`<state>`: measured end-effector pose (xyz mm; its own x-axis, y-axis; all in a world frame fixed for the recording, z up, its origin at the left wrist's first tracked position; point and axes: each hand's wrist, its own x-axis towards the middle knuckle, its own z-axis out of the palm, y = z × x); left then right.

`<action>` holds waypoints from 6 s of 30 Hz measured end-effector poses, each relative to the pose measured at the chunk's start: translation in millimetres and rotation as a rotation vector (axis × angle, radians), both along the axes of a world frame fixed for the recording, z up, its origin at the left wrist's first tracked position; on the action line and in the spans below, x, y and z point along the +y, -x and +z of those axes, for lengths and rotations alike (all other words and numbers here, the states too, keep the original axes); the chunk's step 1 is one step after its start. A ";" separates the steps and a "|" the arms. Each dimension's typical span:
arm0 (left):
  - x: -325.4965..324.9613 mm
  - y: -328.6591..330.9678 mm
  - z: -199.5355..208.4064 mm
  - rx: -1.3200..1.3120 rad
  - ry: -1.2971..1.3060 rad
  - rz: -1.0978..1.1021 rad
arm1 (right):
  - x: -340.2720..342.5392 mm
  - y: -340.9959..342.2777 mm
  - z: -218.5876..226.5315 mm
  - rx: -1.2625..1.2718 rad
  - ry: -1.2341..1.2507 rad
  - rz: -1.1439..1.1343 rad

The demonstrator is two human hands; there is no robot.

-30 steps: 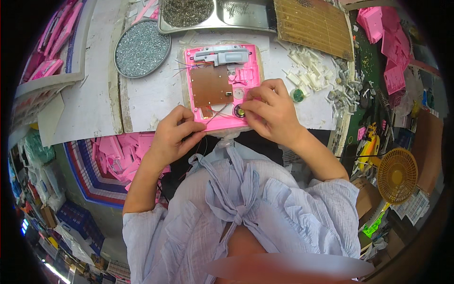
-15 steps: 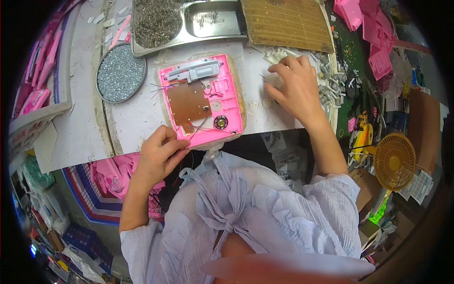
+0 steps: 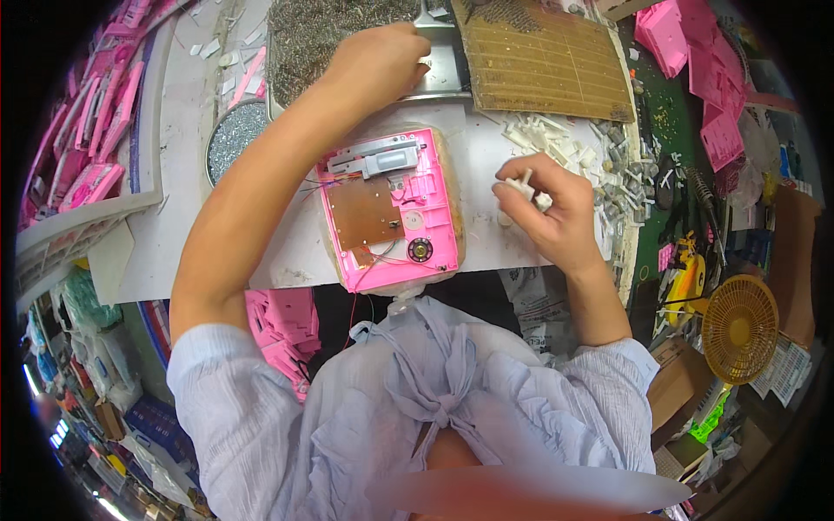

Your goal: Assembling electronic components, soldering wires, and securing the housing for a toy.

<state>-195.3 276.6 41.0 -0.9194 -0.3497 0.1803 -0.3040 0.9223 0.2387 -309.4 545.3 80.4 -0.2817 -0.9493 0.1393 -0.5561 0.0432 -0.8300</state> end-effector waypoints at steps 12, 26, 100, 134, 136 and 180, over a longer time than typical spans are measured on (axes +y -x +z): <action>21.9 -35.4 43.3 0.393 -0.336 0.383 | 23.7 7.9 -3.8 -0.356 -0.036 0.047; 84.7 -89.6 42.0 0.611 -0.572 0.065 | -98.6 -24.2 11.0 -0.788 -0.051 0.115; 41.9 -69.6 40.3 0.291 -1.619 0.182 | -137.3 -2.0 -7.7 0.004 0.581 0.337; 29.5 -90.0 39.3 0.350 -1.505 0.263 | -151.4 14.1 -3.1 0.729 -0.079 0.120; 53.3 -105.4 41.9 0.482 -1.289 0.271 | -135.7 2.3 3.1 0.718 -0.115 0.095; 133.3 -131.2 8.4 0.405 -0.689 0.203 | 13.5 -12.3 -38.3 0.051 0.150 0.188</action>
<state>-64.1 409.8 49.4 -0.7362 -0.6553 0.1689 -0.2172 0.4652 0.8581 -297.1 558.8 42.2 -0.0909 -0.9520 0.2923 -0.5844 -0.1867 -0.7897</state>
